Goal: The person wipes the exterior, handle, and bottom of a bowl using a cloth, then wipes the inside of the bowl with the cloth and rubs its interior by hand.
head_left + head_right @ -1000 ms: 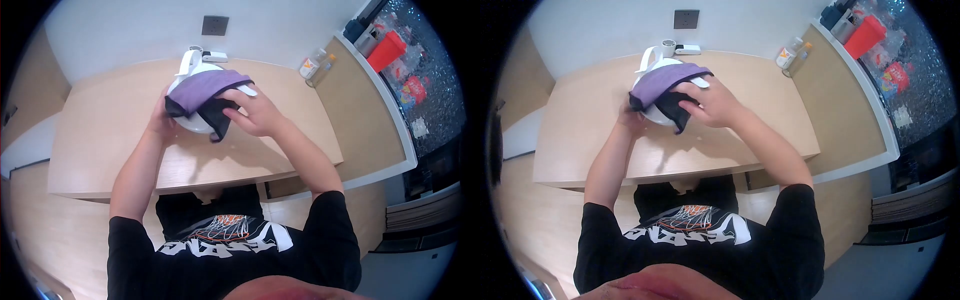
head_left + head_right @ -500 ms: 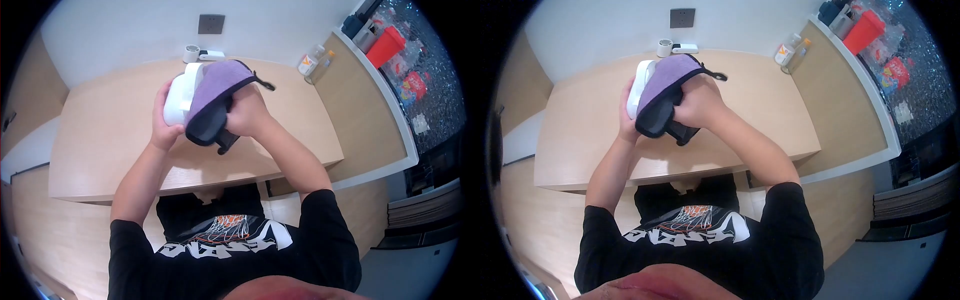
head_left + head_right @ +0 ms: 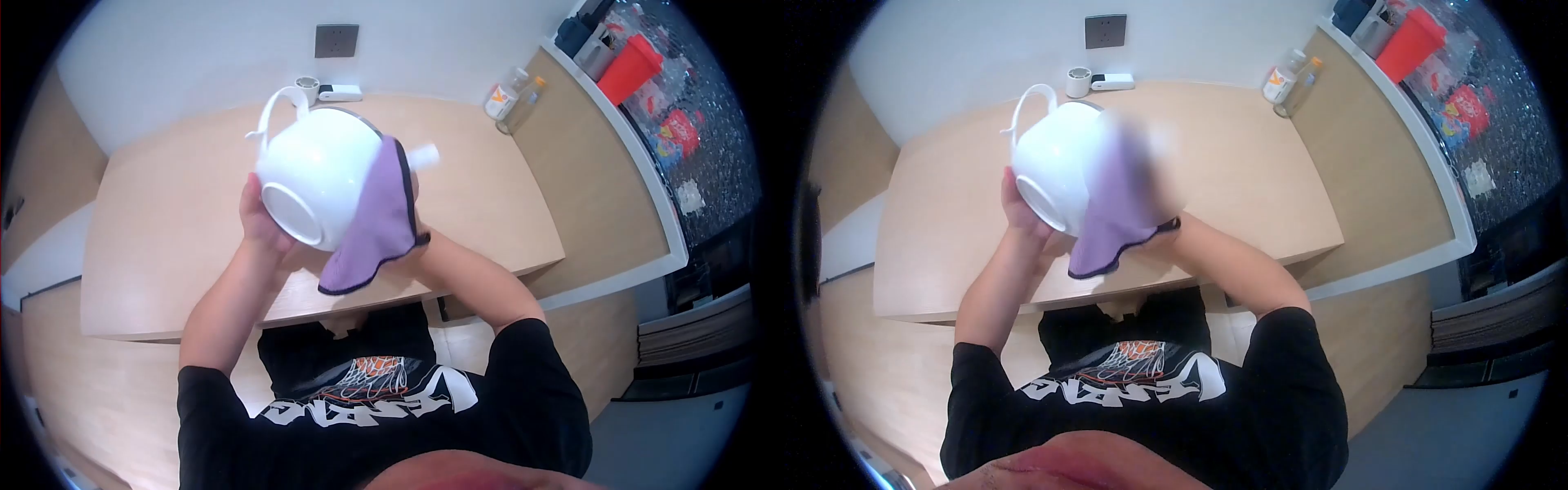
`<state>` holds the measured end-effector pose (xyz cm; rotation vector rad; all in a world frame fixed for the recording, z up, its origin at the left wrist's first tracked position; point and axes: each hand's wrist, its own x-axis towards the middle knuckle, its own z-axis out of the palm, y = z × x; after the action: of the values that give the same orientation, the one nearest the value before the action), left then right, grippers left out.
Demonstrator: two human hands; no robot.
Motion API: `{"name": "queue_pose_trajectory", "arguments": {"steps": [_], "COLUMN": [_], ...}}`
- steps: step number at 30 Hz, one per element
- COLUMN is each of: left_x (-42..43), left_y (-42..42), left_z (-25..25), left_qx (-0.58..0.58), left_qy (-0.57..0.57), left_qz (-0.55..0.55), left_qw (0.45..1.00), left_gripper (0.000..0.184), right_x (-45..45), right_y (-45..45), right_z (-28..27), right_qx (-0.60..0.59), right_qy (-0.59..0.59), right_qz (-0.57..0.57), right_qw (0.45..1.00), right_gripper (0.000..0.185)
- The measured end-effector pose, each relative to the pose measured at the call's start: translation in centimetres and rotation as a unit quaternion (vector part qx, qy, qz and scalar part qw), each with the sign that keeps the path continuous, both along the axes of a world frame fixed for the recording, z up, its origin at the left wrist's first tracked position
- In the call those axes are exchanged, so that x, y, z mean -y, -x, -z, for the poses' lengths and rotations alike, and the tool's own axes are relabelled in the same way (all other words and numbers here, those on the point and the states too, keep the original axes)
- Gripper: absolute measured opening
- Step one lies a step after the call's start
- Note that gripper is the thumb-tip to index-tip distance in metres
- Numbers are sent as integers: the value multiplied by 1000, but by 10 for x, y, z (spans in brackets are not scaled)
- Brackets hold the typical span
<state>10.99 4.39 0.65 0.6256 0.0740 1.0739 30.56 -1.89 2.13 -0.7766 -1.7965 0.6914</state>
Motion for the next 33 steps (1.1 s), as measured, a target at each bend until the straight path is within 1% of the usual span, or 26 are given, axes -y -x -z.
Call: {"name": "queue_pose_trajectory", "arguments": {"steps": [2,3,4,6,8,9,10,11,13,14,17,18,19,21,23,24,27,29,31,32,33], "left_x": [-3,-4,-5,-7,-10,-12,-15,-15,-15,-16,-17,-18,-17,-16,-14,-13,-7,-2,2,-3,-11], "left_y": [8,10,11,16,17,17,16,17,16,17,24,26,23,17,18,19,21,18,14,17,22], "left_z": [0,1,-2,-13,-18,-20,-21,-21,-21,-21,-21,-21,-18,-12,-14,-15,-17,-20,-20,-14,-4], "left_qx": [-15,-23,-61,-140,-171,-186,-201,-219,-252,-256,-268,-260,-227,-157,-152,-150,-120,-128,-136,-167,-198], "left_qy": [-50,-74,-110,-179,-201,-213,-255,-287,-350,-363,-400,-395,-373,-326,-316,-312,-274,-298,-318,-315,-311], "left_qz": [-10,-16,-54,-129,-185,-214,-238,-257,-293,-284,-256,-244,-225,-186,-178,-174,-162,-180,-193,-182,-170], "left_qw": [999,997,991,965,946,935,916,897,853,850,838,846,871,914,919,922,940,929,918,917,914], "left_gripper": [95,97,100,106,110,113,115,116,117,117,118,118,117,115,113,113,114,114,114,113,113], "right_x": [4,8,4,-4,-6,-6,-6,-10,-8,-10,-18,-19,-19,-17,-13,-17,-12,-15,-18,-20,-26], "right_y": [10,4,2,-1,4,4,4,-1,1,0,-8,-10,-13,-14,-9,-9,-3,-4,-13,-19,-36], "right_z": [-3,-11,-10,-8,-40,-45,-50,-47,-57,-59,-62,-63,-62,-61,-61,-47,-23,-11,-8,-9,-8], "right_qx": [-54,104,145,215,189,181,172,187,245,272,277,243,208,127,-10,-44,13,23,23,23,-61], "right_qy": [28,-82,-142,-261,-266,-195,-125,-35,-48,-84,-162,-145,-129,-49,31,-32,-99,-106,-93,-84,-54], "right_qz": [0,57,84,151,144,154,167,160,177,181,132,101,70,61,41,48,191,232,209,190,108], "right_qw": [998,990,976,929,934,951,963,969,952,941,938,954,967,989,999,997,976,967,973,978,991], "right_gripper": [88,90,73,42,36,42,49,67,77,79,75,72,69,52,45,37,32,26,22,19,17]}}
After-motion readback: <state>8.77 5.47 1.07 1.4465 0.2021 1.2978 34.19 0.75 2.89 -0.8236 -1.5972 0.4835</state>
